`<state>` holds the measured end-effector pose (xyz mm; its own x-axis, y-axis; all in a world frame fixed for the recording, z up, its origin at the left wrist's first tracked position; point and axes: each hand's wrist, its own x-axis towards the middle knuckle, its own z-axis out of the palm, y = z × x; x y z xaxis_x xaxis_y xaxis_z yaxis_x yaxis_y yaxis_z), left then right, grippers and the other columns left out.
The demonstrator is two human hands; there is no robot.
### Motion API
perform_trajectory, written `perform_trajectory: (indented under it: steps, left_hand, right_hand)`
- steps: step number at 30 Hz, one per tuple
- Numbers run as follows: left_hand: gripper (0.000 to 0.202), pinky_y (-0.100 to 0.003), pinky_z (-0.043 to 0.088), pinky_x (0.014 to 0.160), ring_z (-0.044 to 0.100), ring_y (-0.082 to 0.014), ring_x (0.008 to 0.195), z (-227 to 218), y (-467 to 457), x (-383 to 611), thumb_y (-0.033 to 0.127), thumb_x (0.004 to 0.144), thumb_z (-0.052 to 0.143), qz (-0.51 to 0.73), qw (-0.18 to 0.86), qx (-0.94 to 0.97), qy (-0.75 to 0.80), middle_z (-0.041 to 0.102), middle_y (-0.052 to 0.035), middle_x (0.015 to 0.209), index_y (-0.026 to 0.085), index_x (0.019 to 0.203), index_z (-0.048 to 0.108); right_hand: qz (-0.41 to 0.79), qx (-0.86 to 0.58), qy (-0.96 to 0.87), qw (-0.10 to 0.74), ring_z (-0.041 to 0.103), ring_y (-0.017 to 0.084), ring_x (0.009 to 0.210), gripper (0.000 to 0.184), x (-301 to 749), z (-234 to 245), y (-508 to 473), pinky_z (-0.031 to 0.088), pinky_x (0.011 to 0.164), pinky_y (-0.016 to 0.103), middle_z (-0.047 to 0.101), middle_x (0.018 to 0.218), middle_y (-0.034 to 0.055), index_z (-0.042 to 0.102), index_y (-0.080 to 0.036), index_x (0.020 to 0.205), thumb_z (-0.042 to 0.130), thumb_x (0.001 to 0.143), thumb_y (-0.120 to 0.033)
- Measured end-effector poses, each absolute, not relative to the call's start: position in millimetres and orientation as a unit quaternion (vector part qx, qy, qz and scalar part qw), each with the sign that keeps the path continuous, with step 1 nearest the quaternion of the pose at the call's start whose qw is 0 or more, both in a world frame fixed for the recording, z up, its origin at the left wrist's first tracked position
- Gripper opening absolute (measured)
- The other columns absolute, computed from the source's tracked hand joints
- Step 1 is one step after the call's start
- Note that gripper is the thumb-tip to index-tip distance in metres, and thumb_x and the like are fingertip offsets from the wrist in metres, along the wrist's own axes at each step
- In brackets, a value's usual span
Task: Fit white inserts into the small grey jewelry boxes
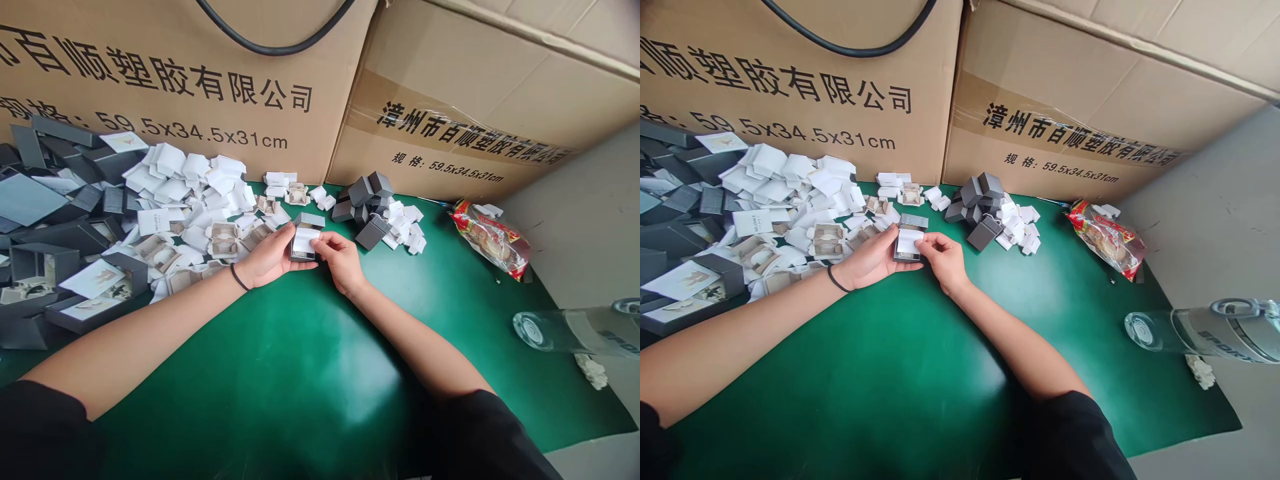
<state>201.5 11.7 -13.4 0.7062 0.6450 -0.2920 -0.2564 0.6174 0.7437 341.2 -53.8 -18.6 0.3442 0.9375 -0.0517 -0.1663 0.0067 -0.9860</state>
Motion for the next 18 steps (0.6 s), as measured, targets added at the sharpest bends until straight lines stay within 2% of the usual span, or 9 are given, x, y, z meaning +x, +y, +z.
perform_trajectory:
  steps: [5,11,15,18]
  left_hand:
    - [0.030,-0.050,0.055,0.083,0.061,-0.0242,0.101,-13.8,10.5,201.6,0.040,0.090,0.049,0.268,0.852,0.361,0.268,0.064,-0.0110,0.112,0.018,0.108,0.060]
    - [0.030,-0.048,0.056,0.079,0.058,-0.0244,0.102,-12.6,9.7,200.5,0.041,0.088,0.052,0.258,0.859,0.375,0.235,0.062,-0.0103,0.113,0.020,0.108,0.059]
    - [0.024,-0.048,0.056,0.082,0.057,-0.0208,0.099,-11.1,8.4,199.3,0.028,0.083,0.060,0.253,0.862,0.383,0.217,0.061,-0.0052,0.107,0.023,0.107,0.059]
    - [0.030,-0.047,0.056,0.082,0.058,-0.0201,0.099,-10.0,7.5,199.2,0.018,0.078,0.062,0.250,0.853,0.397,0.227,0.060,-0.0040,0.108,0.024,0.107,0.058]
  right_hand:
    - [0.432,-0.558,-0.367,0.607,0.044,0.008,0.059,0.025,340.3,-19.1,-54.5,0.038,0.057,0.022,0.058,0.069,-0.0029,0.062,-0.017,0.070,0.072,0.063,-0.039]
    - [0.393,-0.587,-0.411,0.577,0.042,0.008,0.055,0.025,341.3,-21.4,-54.6,0.035,0.054,0.022,0.054,0.063,-0.0037,0.060,-0.017,0.067,0.070,0.067,-0.039]
    - [0.366,-0.610,-0.429,0.557,0.041,0.008,0.054,0.025,341.9,-21.8,-55.0,0.035,0.053,0.022,0.051,0.061,-0.0044,0.058,-0.017,0.067,0.067,0.069,-0.040]
    - [0.350,-0.622,-0.438,0.546,0.042,0.008,0.055,0.025,341.6,-23.4,-55.2,0.036,0.053,0.022,0.051,0.061,-0.0041,0.058,-0.017,0.068,0.065,0.070,-0.041]
